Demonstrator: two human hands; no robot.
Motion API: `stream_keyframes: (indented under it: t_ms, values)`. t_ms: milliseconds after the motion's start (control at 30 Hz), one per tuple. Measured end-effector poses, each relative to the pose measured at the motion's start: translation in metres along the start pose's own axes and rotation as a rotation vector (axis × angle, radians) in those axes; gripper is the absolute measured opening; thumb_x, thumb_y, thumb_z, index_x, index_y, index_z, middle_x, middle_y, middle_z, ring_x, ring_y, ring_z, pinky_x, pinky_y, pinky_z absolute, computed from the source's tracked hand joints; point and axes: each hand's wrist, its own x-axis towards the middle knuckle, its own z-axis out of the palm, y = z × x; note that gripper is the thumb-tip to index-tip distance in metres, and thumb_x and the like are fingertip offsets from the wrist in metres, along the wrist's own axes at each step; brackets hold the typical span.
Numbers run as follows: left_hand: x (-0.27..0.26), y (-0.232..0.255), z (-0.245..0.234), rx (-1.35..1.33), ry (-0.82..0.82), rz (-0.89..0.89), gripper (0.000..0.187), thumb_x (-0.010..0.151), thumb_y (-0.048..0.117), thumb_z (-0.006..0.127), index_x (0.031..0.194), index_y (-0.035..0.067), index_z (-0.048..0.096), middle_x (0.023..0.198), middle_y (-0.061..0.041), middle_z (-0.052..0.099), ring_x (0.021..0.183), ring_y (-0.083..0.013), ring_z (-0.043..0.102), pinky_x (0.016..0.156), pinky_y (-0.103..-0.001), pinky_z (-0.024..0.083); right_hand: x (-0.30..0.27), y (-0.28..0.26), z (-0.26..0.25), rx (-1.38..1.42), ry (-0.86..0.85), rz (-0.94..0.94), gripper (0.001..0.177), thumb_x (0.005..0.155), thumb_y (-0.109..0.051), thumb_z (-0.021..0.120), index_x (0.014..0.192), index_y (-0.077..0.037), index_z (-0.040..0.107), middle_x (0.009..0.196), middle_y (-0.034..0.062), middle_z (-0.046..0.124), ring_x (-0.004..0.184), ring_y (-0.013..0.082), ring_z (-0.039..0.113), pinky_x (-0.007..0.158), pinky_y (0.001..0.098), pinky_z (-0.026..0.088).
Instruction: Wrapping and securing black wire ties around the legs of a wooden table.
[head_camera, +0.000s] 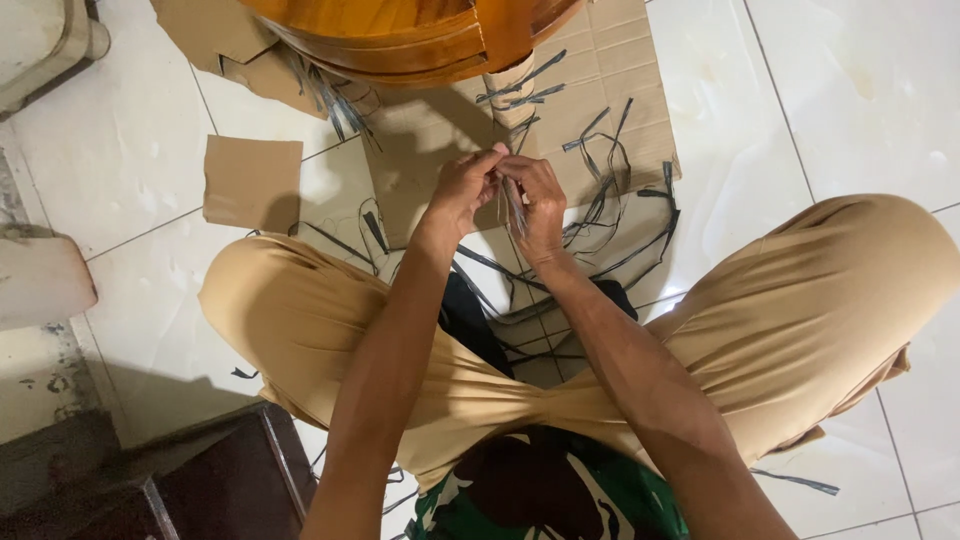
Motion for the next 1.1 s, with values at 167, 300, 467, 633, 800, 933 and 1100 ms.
stream_keyframes:
  t_ms: [167, 300, 467, 633, 800, 933, 1100]
  values:
    - [0.006, -0.006, 0.0, -0.055, 0.0, -0.042, 0.039, 0.083, 0.046, 0.085, 0.099, 0.012, 0.077, 0.092, -0.002, 0.076, 0.082, -0.0084, 0.073, 0.077, -0.021, 0.055, -0.002, 0.007, 0.003, -0.01, 0.043, 0.036, 0.011, 0.1, 0.0, 0.066, 0.101, -0.005, 0.076, 0.096, 0.0107, 0.074, 0.081, 0.0291, 0.07, 0.061, 0.0319, 0.056]
    - [-0.01, 0.002, 0.007, -0.114, 0.055, 0.071, 0.047, 0.091, 0.046, 0.08, 0.115, 0.008, 0.069, 0.109, -0.002, 0.065, 0.1, -0.0123, 0.061, 0.09, -0.025, 0.049, -0.003, 0.002, 0.006, 0.116, 0.102, 0.194, 0.009, 0.103, -0.006, 0.065, 0.103, -0.006, 0.074, 0.1, 0.0093, 0.074, 0.083, 0.0206, 0.069, 0.062, 0.0274, 0.055]
    - [-0.003, -0.003, 0.0, -0.423, 0.021, 0.179, 0.014, 0.105, 0.031, 0.063, 0.113, 0.02, 0.065, 0.113, 0.008, 0.072, 0.086, -0.0024, 0.064, 0.075, -0.016, 0.051, -0.001, 0.009, 0.019, 0.41, 0.318, 0.695, 0.013, 0.105, -0.007, 0.057, 0.098, -0.006, 0.068, 0.099, 0.0104, 0.075, 0.076, 0.0142, 0.068, 0.055, 0.0227, 0.057]
    - [0.028, -0.027, -0.022, -0.935, -0.24, 0.136, 0.015, 0.106, 0.013, 0.056, 0.11, 0.004, 0.067, 0.109, -0.013, 0.076, 0.101, -0.0241, 0.075, 0.093, -0.035, 0.063, 0.008, 0.026, 0.008, 0.712, 0.413, 1.021, 0.014, 0.106, -0.017, 0.05, 0.098, -0.009, 0.057, 0.096, 0.0117, 0.077, 0.065, 0.0128, 0.072, 0.051, 0.0237, 0.061]
    - [0.035, -0.006, -0.031, -0.896, -0.119, 0.179, 0.016, 0.107, 0.009, 0.051, 0.103, 0.004, 0.065, 0.099, -0.012, 0.075, 0.093, -0.023, 0.076, 0.089, -0.038, 0.067, 0.013, 0.065, 0.006, 0.756, 0.478, 1.156, 0.014, 0.106, -0.02, 0.049, 0.102, -0.008, 0.053, 0.088, 0.0132, 0.076, 0.066, 0.0183, 0.075, 0.055, 0.0271, 0.065]
    - [0.088, -0.026, -0.045, -0.702, 0.087, 0.196, 0.014, 0.103, 0.007, 0.056, 0.093, 0.01, 0.065, 0.089, -0.004, 0.074, 0.084, -0.0163, 0.075, 0.084, -0.034, 0.068, 0.031, 0.108, 0.007, 0.757, 0.5, 1.213, 0.015, 0.104, -0.019, 0.049, 0.098, -0.006, 0.053, 0.084, 0.0161, 0.076, 0.071, 0.0211, 0.078, 0.067, 0.0308, 0.07]
    - [0.052, -0.01, -0.049, -0.655, 0.14, 0.1, 0.017, 0.106, 0.011, 0.051, 0.102, 0.006, 0.066, 0.092, -0.007, 0.072, 0.084, -0.0156, 0.075, 0.081, -0.03, 0.068, 0.051, 0.117, -0.007, 0.765, 0.387, 1.213, 0.015, 0.104, -0.019, 0.053, 0.097, -0.006, 0.054, 0.085, 0.0153, 0.077, 0.075, 0.0205, 0.08, 0.071, 0.0318, 0.072]
